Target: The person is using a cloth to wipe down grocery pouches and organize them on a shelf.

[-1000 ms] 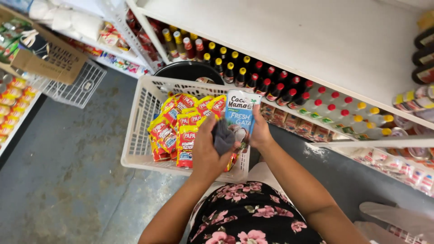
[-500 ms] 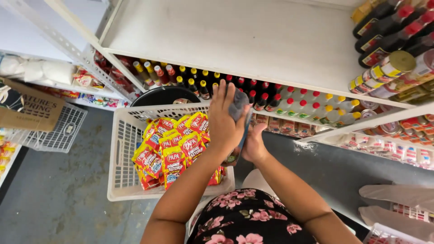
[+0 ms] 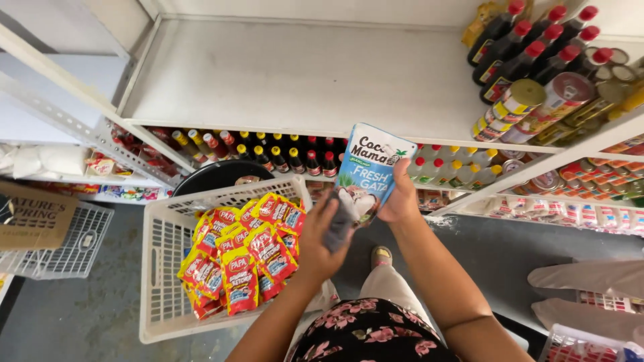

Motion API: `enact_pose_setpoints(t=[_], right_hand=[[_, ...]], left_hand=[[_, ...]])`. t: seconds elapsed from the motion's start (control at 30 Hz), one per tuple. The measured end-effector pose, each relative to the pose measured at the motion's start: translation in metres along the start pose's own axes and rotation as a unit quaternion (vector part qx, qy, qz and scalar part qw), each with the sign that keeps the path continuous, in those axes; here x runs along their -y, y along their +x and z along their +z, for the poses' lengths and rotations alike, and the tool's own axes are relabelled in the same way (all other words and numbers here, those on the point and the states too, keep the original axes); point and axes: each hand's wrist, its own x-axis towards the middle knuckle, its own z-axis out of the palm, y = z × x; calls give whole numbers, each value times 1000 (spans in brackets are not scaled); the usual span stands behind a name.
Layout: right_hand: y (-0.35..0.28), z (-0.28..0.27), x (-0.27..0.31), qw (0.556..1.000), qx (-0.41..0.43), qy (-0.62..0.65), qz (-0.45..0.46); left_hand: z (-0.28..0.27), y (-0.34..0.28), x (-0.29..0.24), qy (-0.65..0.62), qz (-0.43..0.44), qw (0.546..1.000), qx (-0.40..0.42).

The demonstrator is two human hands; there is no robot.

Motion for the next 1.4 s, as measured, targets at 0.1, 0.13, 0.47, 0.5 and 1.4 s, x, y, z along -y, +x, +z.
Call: enact_pose_setpoints(t=[0.1,0.13,0.47,0.5,1.4], right_hand=[[0,-15,20,996,-5,84,-10],[1,-23,22,997,-3,82,-15],[25,-21,58,950,-229,-181,-110],[23,-11,68,975,-219,-38,-8],[6,-126,149,984,-90,-100,-120]], left_hand=[[5,1,38,-356,-298,885,-20],[2,13,27,-358,-294,886,-17],[50,89,-58,-99,-4,995,-12],[54,95,-63,7,87,996,-5],[171,210,-111,-98,154,981,67]])
